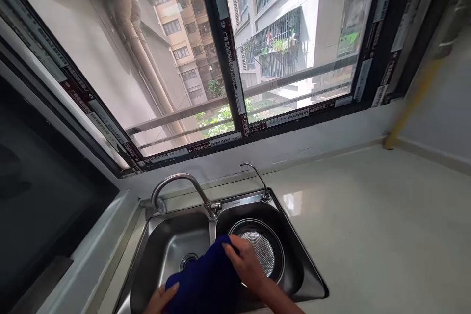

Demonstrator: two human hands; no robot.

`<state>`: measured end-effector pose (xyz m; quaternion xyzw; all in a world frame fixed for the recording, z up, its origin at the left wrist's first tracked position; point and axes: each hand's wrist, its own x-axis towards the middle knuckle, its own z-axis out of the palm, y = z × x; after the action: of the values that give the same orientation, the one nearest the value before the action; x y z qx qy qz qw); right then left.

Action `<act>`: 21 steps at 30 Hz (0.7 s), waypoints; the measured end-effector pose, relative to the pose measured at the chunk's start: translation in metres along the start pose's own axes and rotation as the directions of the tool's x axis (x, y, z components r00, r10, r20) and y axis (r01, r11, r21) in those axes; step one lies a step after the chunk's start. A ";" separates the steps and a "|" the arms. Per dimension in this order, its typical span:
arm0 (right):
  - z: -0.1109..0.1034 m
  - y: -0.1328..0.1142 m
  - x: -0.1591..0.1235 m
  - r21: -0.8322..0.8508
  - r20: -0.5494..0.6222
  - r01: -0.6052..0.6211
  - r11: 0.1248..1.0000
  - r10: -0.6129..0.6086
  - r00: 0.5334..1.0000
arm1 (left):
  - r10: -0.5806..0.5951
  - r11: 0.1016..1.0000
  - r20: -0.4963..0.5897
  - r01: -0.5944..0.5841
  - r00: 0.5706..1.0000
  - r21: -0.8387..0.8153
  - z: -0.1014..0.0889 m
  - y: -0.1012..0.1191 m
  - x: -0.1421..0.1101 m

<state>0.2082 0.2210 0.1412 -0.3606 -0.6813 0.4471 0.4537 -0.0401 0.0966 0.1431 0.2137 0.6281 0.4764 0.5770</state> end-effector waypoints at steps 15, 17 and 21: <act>0.020 -0.006 0.013 0.426 -0.099 -0.275 0.862 0.347 0.933 | 0.277 0.932 0.088 -0.290 0.957 0.219 -0.039 0.078 0.032; 0.023 -0.006 0.015 0.404 -0.098 -0.281 0.871 0.347 0.933 | 0.282 0.916 0.185 -0.321 0.942 0.240 -0.048 0.079 0.036; 0.029 -0.006 0.016 0.323 -0.059 -0.305 0.896 0.340 0.938 | 0.305 0.866 0.192 -0.355 0.933 0.352 -0.059 0.069 0.050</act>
<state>0.1748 0.2252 0.1460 -0.4181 -0.5066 0.5960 0.4619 -0.1260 0.1481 0.1687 0.4566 0.6236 0.4220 0.4739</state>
